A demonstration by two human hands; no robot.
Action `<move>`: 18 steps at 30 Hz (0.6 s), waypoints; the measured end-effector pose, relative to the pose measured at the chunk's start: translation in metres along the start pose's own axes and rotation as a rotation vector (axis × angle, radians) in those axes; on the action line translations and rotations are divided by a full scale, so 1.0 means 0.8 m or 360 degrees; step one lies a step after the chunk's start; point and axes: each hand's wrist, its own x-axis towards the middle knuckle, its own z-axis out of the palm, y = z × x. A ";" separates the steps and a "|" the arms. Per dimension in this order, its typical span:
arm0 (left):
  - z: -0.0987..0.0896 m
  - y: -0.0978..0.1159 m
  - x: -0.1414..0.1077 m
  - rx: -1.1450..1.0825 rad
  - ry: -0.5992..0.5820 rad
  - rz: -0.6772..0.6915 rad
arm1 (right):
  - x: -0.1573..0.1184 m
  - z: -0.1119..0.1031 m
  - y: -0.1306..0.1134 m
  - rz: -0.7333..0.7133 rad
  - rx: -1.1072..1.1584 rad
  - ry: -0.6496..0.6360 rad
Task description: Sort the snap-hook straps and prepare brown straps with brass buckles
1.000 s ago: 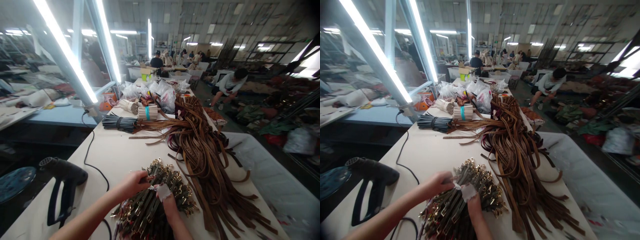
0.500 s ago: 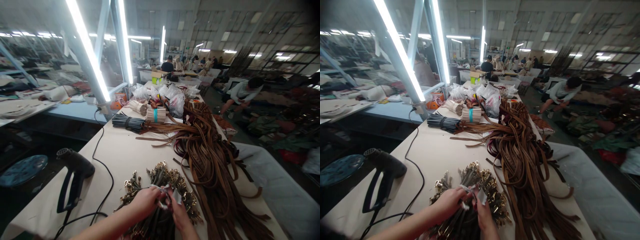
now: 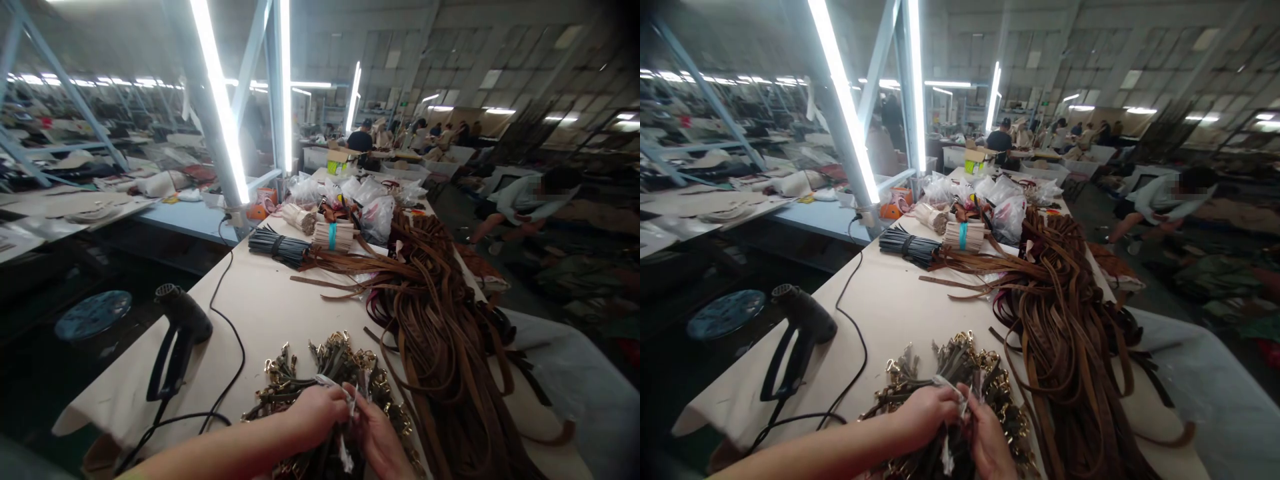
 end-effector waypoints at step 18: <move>0.042 0.008 0.016 0.0218 -0.0180 -0.0514 | 0.004 -0.006 0.011 -0.1103 -0.1580 0.0551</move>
